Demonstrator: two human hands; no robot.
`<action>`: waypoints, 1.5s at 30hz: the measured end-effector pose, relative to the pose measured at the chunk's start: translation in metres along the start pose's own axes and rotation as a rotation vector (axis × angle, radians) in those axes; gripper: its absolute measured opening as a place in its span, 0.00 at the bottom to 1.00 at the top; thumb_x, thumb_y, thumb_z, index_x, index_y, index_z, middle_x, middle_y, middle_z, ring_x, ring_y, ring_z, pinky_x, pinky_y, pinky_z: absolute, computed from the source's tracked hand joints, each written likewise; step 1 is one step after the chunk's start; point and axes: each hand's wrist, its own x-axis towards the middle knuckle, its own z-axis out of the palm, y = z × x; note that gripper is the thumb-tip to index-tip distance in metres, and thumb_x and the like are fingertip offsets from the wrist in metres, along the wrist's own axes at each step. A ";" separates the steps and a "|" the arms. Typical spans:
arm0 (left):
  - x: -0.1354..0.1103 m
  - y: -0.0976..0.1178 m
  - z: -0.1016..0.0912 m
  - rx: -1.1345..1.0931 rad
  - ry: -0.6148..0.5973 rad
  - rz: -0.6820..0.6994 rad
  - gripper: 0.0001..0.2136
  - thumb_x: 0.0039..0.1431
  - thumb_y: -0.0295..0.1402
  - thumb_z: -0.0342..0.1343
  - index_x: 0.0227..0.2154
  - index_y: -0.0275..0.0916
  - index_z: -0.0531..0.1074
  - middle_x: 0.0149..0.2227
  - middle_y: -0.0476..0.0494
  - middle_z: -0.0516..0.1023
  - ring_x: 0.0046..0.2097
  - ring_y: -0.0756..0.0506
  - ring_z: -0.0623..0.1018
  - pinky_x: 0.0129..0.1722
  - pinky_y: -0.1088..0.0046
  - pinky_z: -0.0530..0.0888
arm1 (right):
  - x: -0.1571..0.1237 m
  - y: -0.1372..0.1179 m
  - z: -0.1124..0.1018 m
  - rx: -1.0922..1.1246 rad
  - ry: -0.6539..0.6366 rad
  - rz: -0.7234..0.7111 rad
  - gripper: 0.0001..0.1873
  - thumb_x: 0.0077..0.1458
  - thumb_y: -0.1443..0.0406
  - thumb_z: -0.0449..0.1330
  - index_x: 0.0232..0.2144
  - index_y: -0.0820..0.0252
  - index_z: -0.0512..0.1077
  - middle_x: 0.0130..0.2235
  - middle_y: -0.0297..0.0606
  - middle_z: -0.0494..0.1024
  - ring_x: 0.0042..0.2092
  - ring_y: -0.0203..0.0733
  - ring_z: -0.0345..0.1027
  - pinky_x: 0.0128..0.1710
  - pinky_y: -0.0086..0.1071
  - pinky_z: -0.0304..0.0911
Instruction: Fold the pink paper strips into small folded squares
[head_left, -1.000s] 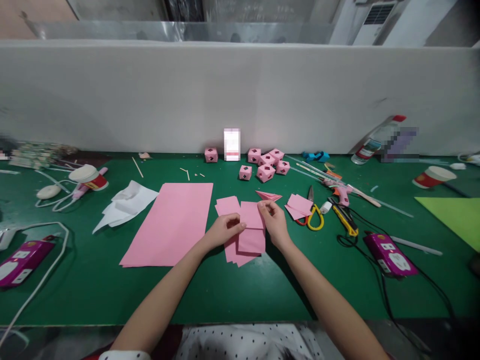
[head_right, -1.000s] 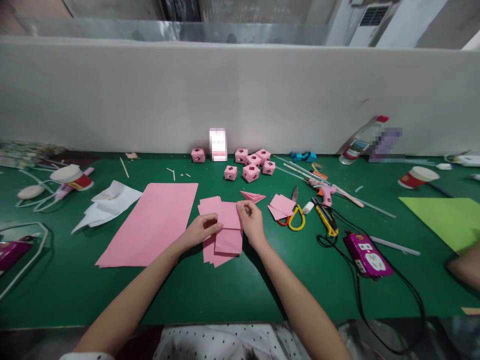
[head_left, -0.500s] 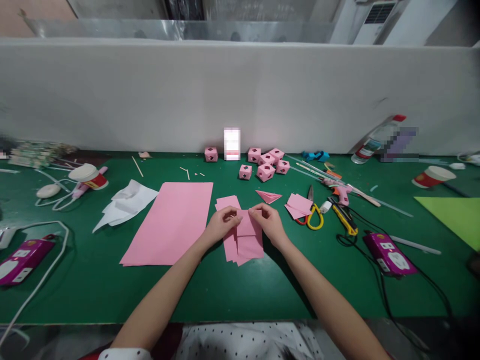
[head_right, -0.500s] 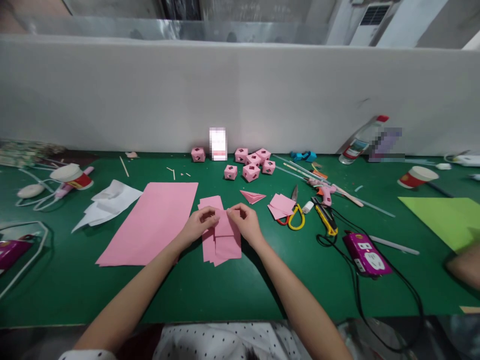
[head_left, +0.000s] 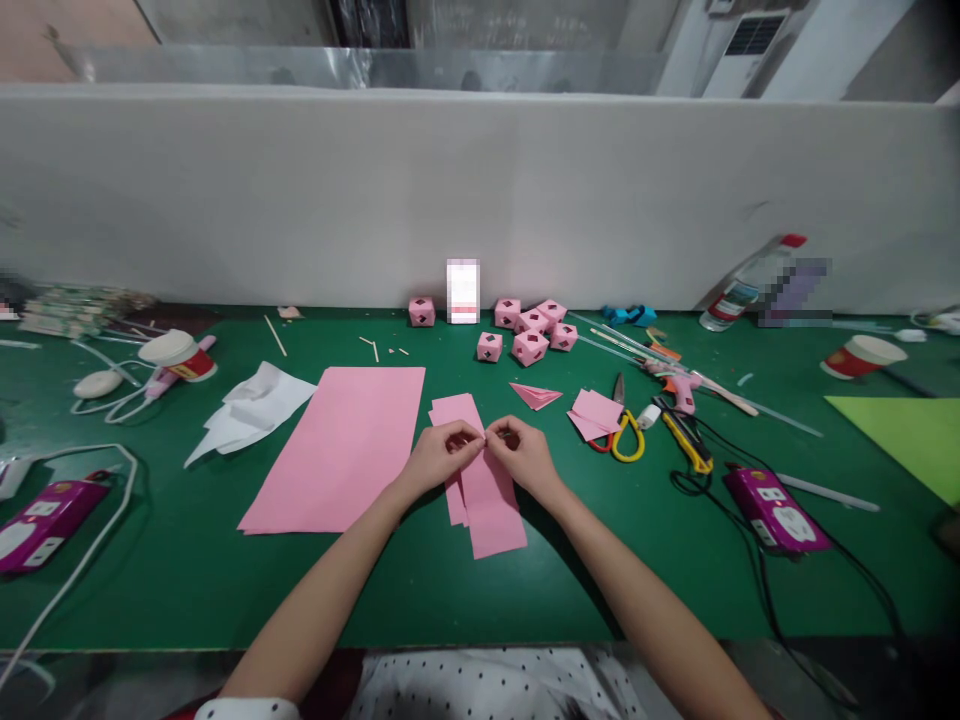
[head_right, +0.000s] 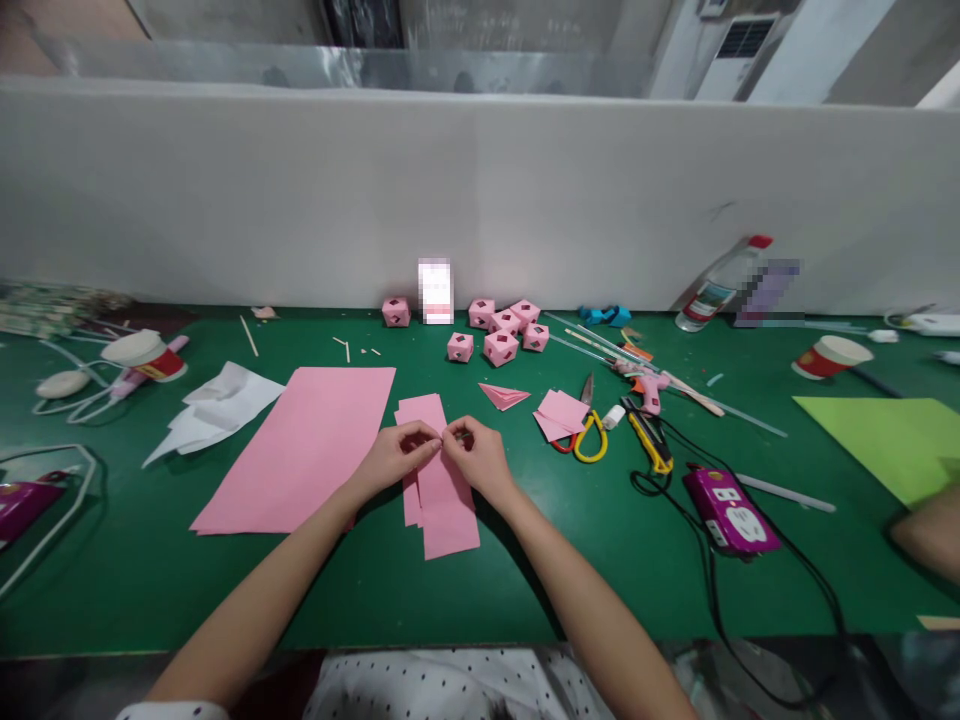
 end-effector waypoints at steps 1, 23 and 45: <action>0.000 0.000 0.000 0.002 -0.028 -0.008 0.10 0.55 0.38 0.56 0.33 0.37 0.76 0.31 0.46 0.79 0.30 0.49 0.75 0.32 0.76 0.69 | 0.001 0.000 -0.001 0.009 -0.003 0.006 0.08 0.51 0.61 0.57 0.28 0.60 0.72 0.28 0.36 0.76 0.28 0.37 0.68 0.29 0.29 0.62; -0.001 0.000 0.003 0.078 -0.013 0.043 0.05 0.54 0.31 0.54 0.28 0.37 0.74 0.30 0.48 0.78 0.32 0.49 0.75 0.33 0.76 0.68 | -0.004 0.000 -0.005 -0.165 -0.132 -0.096 0.03 0.48 0.66 0.57 0.26 0.58 0.71 0.26 0.32 0.76 0.25 0.35 0.66 0.26 0.27 0.59; 0.028 -0.002 -0.010 -0.091 0.062 -0.033 0.04 0.51 0.31 0.54 0.26 0.37 0.72 0.28 0.47 0.75 0.33 0.48 0.74 0.36 0.74 0.69 | 0.018 -0.001 0.007 0.012 -0.010 -0.044 0.10 0.54 0.60 0.55 0.28 0.60 0.72 0.28 0.35 0.76 0.28 0.38 0.67 0.30 0.29 0.61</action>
